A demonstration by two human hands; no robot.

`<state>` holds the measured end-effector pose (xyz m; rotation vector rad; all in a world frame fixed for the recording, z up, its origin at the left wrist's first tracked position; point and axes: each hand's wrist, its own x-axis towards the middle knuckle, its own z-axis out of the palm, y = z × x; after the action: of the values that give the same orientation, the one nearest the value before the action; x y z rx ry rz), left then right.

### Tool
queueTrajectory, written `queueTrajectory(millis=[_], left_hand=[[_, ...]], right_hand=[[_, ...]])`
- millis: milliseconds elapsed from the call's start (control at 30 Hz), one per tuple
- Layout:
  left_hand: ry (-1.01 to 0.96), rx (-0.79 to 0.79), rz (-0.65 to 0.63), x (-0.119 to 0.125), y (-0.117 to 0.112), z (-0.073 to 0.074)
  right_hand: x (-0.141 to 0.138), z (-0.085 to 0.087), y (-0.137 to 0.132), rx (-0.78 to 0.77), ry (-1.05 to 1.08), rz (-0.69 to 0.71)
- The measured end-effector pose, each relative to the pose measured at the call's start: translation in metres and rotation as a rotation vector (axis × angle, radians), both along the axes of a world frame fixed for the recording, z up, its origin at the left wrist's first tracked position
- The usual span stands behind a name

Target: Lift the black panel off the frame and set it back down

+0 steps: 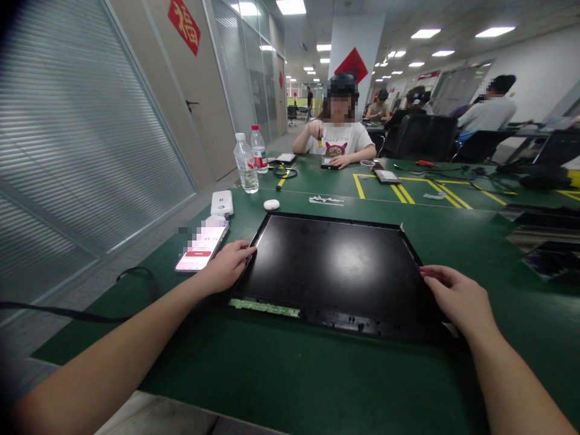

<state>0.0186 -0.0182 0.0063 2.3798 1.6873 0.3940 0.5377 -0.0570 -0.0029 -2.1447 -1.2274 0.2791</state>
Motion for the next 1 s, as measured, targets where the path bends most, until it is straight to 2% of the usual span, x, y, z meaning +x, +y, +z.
queueTrajectory(millis=[167,367,467,633,767,900,1000], left_hand=[[-0.044,-0.009,0.011,0.001,-0.003,0.001],[-0.009,0.053,0.117,-0.001,-0.002,-0.006],[-0.003,0.053,0.108,-0.005,0.0,-0.01],[0.001,0.087,0.057,-0.011,0.006,-0.016],[-0.053,0.074,0.058,-0.01,0.008,-0.017],[-0.138,0.026,0.1,-0.007,0.007,-0.01],[-0.321,-0.014,0.156,-0.003,0.002,0.0]], right_hand=[[-0.003,0.004,0.0,-0.018,0.025,-0.01],[-0.013,0.016,-0.007,-0.019,0.039,-0.051],[-0.012,0.017,-0.008,-0.013,0.022,-0.072],[0.0,0.008,0.0,-0.094,-0.036,-0.076],[0.01,-0.005,0.006,-0.103,-0.062,-0.025],[0.014,-0.012,0.006,-0.085,-0.099,0.017],[0.014,-0.013,0.006,-0.115,-0.108,0.017]])
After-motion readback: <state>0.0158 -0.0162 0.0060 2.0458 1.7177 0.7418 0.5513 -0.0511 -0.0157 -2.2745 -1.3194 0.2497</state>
